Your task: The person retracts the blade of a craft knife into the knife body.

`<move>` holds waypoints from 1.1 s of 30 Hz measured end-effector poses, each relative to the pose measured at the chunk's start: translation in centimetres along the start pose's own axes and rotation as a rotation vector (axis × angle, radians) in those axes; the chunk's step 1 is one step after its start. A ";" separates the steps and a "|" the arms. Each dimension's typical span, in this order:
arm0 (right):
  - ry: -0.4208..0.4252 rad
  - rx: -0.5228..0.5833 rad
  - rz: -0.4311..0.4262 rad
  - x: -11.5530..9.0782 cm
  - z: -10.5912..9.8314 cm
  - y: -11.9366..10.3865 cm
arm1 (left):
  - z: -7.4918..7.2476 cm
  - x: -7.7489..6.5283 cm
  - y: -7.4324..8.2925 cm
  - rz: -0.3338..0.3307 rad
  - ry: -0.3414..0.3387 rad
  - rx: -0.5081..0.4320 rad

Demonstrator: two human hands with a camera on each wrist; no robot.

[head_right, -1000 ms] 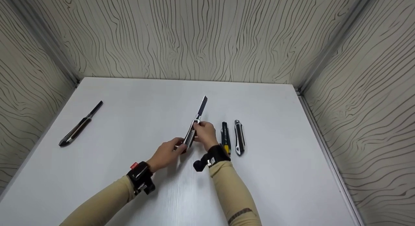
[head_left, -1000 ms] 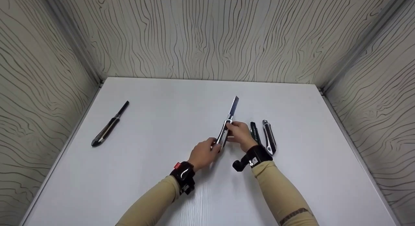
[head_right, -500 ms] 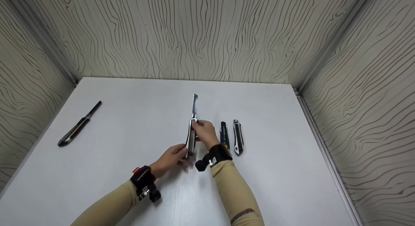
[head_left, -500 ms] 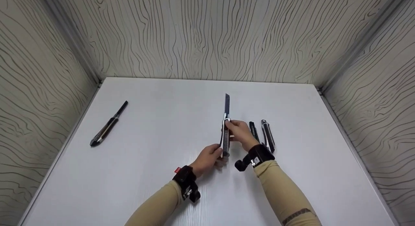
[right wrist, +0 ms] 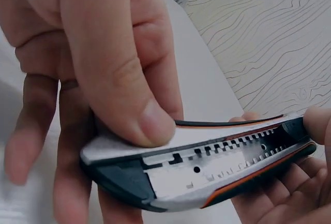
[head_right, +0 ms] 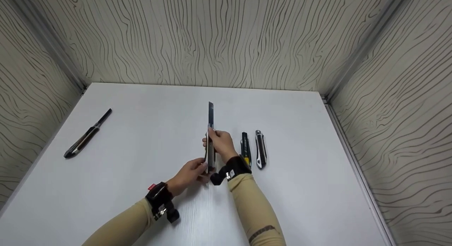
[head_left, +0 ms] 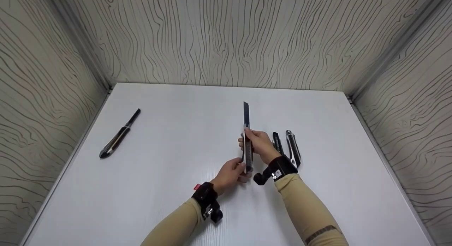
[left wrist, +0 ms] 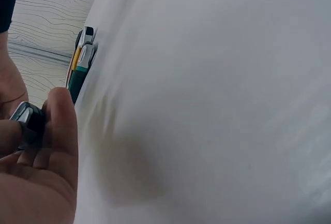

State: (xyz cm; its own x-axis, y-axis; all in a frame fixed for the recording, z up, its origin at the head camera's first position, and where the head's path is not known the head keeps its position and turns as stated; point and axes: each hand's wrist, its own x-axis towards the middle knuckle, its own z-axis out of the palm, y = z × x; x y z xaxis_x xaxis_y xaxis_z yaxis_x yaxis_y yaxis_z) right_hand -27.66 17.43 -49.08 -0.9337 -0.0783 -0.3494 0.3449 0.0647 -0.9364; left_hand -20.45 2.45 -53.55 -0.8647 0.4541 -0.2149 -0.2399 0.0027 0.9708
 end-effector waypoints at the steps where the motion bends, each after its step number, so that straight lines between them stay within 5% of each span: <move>1: -0.002 0.016 0.006 0.1 0.0 0.1 | 0.0 0.0 0.0 -0.002 0.001 -0.001; 33: 0.003 0.039 -0.013 0.2 0.6 0.1 | 0.5 -0.3 0.1 0.026 0.055 -0.057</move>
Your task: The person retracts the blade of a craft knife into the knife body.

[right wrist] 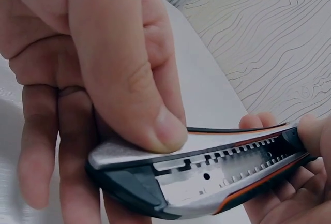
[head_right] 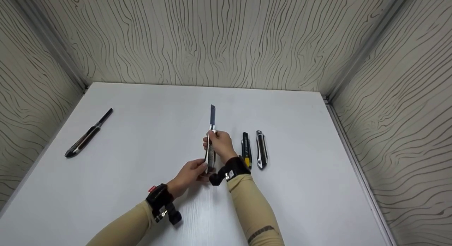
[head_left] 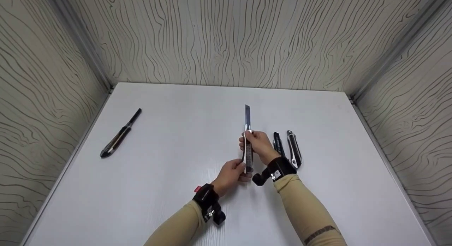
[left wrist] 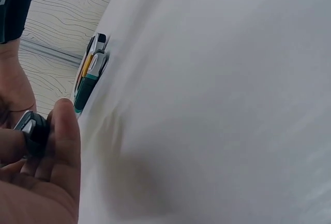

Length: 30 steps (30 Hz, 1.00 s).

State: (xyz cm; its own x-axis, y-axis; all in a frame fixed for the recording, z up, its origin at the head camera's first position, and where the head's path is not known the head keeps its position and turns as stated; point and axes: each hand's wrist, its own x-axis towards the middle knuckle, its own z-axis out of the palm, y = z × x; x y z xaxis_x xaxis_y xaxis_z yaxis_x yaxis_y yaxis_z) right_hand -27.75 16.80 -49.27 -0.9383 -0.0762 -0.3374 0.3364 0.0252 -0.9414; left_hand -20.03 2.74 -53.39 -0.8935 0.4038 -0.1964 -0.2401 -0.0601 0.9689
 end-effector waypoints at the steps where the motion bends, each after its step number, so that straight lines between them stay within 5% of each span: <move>1: -0.003 0.001 -0.003 0.0 0.0 0.0 | 0.0 0.0 0.0 0.001 0.001 -0.001; 30: -0.043 0.005 -0.036 -0.4 0.0 0.0 | -0.1 0.0 -0.2 0.017 0.012 -0.004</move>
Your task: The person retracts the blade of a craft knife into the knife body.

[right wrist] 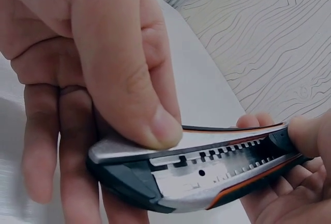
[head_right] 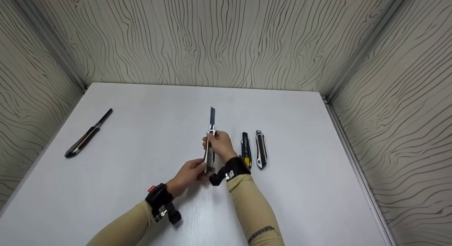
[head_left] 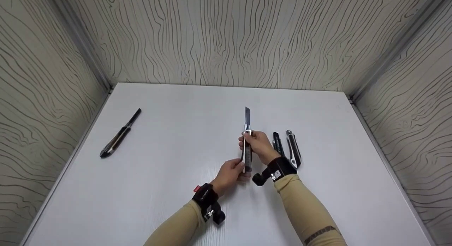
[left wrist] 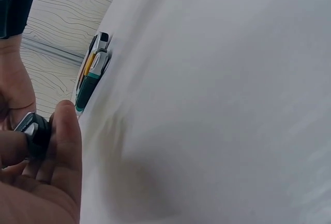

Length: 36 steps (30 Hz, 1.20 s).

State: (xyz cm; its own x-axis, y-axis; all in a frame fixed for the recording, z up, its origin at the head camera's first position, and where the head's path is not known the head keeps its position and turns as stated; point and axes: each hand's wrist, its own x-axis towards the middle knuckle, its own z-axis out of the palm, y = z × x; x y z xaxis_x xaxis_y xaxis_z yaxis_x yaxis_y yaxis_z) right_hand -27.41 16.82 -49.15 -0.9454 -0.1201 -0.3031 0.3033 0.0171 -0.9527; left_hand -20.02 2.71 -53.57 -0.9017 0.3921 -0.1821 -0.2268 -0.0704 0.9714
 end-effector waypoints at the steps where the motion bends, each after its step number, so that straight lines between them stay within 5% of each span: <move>1: 0.001 0.000 0.001 0.0 0.0 0.0 | 0.0 0.0 0.1 -0.003 0.002 -0.001; 21: -0.046 -0.003 0.003 0.0 0.2 0.2 | -0.4 -0.3 0.3 -0.030 0.028 -0.003; 36: -0.070 0.152 0.050 -0.3 0.3 0.4 | -0.2 -0.3 0.2 -0.021 0.003 -0.047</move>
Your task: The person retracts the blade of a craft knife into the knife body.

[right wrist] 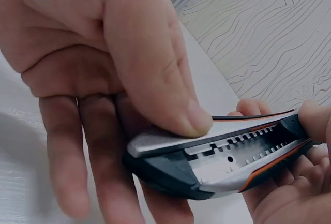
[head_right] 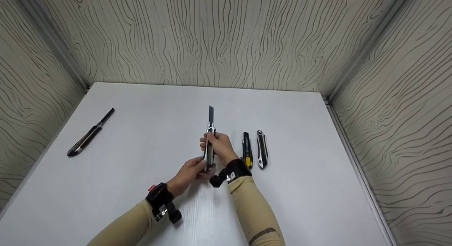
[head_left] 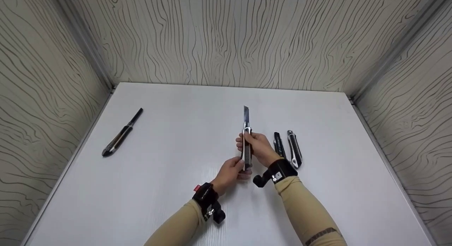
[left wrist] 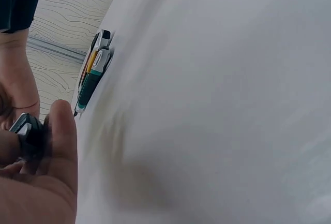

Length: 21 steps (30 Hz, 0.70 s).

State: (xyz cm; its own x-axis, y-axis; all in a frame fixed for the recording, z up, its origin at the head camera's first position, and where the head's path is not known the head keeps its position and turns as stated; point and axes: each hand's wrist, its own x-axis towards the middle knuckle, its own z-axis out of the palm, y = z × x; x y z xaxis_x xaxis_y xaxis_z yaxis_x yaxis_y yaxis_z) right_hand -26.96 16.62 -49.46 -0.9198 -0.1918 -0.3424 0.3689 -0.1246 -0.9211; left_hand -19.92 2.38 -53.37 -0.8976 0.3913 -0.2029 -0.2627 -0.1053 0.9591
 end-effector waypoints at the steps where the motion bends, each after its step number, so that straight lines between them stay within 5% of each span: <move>1: 0.000 -0.007 -0.001 0.0 0.0 0.0 | 0.0 0.0 0.0 -0.007 -0.010 -0.014; 21: 0.016 -0.035 -0.006 0.0 0.1 0.2 | 0.1 0.2 0.1 0.008 -0.025 -0.054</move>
State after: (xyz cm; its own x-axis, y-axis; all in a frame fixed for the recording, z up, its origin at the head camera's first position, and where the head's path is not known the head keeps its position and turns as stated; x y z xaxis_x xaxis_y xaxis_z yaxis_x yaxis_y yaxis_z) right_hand -26.89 16.53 -49.60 -0.9240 -0.1754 -0.3399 0.3590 -0.0910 -0.9289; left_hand -20.11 2.54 -53.31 -0.8909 0.4129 -0.1895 -0.2748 -0.1576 0.9485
